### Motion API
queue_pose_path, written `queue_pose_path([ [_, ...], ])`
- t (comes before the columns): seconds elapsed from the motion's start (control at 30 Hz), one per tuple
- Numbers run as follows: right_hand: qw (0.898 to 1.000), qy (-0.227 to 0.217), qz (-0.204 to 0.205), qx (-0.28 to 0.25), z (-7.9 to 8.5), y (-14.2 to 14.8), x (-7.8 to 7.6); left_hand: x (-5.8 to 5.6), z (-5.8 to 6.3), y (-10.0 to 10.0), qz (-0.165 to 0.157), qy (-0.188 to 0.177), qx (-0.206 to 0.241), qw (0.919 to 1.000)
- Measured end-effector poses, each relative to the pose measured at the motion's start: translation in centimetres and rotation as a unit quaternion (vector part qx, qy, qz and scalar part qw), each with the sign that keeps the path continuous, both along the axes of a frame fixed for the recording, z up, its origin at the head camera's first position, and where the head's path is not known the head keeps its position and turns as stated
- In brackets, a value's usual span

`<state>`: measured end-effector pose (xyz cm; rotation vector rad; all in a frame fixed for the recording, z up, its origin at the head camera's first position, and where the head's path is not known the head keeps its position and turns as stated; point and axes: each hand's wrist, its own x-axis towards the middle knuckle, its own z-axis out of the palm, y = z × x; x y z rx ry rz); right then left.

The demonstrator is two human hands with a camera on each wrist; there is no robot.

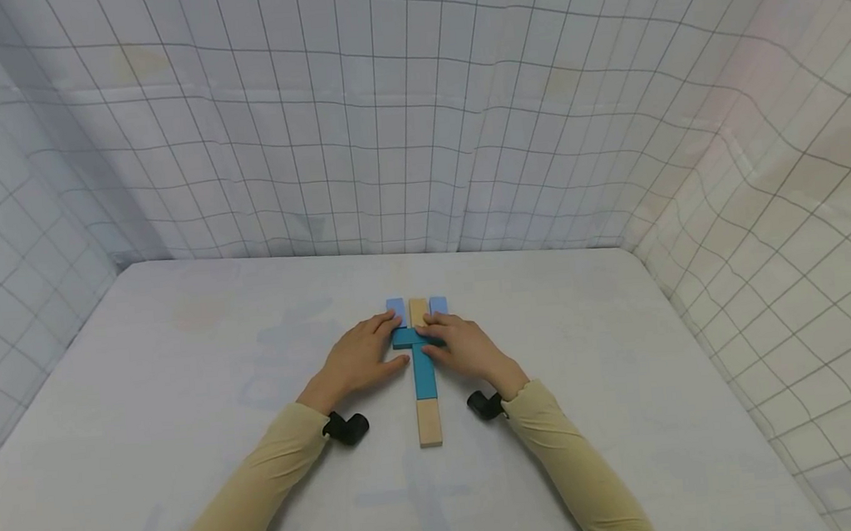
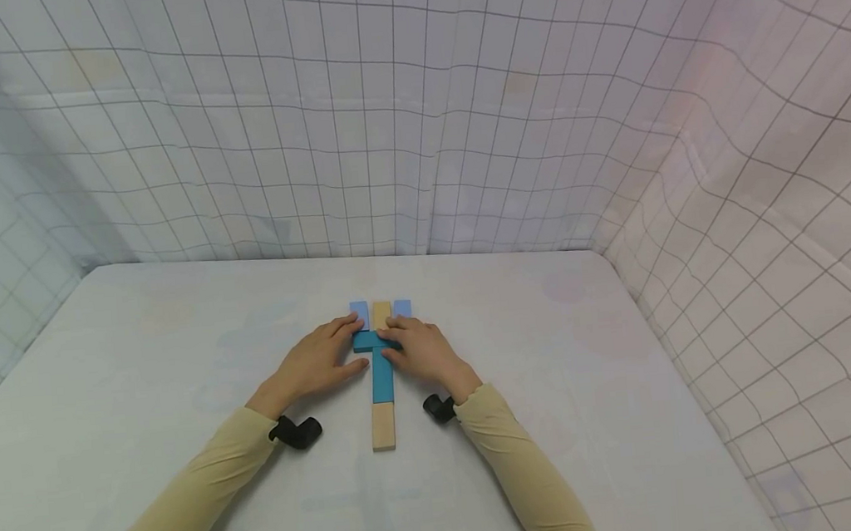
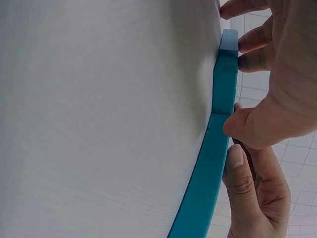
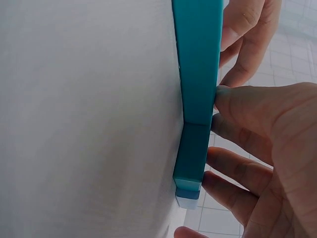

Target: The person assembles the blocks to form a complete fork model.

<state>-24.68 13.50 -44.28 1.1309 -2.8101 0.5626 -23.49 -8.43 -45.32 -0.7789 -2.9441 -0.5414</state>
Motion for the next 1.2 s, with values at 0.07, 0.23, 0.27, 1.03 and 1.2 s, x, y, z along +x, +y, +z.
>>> queue_pose_path([
  [0.07,1.0,-0.001,-0.003,0.004,0.01,-0.05,-0.04,-0.02,-0.03,0.01,0.0,0.0,-0.002,1.0],
  [0.23,1.0,-0.015,-0.01,0.009,-0.15,-0.15,-0.32,0.05,-0.01,-0.02,-0.004,0.007,-0.003,1.0],
  [0.27,1.0,-0.014,-0.011,0.011,-0.17,-0.16,-0.33,0.09,0.02,-0.02,-0.003,0.007,-0.002,1.0],
  [1.03,1.0,-0.004,-0.015,0.022,-0.32,-0.09,-0.54,-0.46,-0.28,0.19,-0.008,0.012,0.002,0.9999],
  [1.2,0.999,-0.003,-0.013,0.041,-0.14,-0.18,-0.55,-0.63,-0.2,0.25,0.0,-0.002,-0.016,0.9999],
])
